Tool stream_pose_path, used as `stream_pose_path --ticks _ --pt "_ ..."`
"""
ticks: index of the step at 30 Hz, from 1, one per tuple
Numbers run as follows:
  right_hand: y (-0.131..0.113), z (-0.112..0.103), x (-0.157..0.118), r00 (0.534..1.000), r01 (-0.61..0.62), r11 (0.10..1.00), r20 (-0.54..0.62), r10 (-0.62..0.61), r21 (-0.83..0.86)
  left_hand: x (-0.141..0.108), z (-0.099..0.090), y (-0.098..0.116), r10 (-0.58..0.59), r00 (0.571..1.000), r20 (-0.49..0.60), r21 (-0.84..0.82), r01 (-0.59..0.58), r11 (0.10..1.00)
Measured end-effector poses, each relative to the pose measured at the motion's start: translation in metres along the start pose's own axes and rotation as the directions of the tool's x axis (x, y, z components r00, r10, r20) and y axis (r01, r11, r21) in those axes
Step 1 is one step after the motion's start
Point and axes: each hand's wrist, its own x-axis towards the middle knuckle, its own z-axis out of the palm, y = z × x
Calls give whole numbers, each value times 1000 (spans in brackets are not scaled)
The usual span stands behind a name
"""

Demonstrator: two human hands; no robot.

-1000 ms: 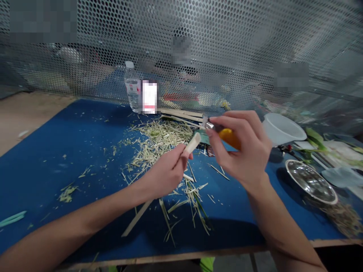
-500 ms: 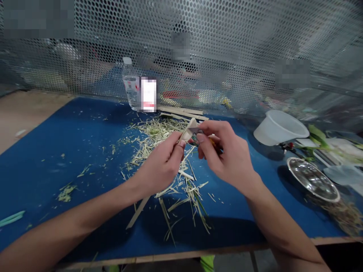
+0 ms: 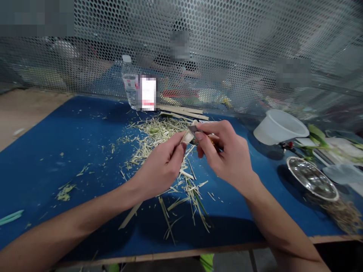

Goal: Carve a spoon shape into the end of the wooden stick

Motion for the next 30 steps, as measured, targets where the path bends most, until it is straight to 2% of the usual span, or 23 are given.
stream_pose_path --ticks 9,20,26,30 --pt "0 -2 1 1000 14 1000 4 -14 18 -1 -2 3 -5 1000 17 8 5 1000" --pt "1 -8 2 991 -96 995 92 93 30 4 -4 -1 -32 999 34 25 31 999" --pt "-3 -5 3 991 -118 982 85 107 145 3 -4 -2 -3 1000 24 15 3 1000" --pt "-5 -7 2 982 -167 965 121 145 203 1 -5 -1 5 1000 21 37 -6 999"
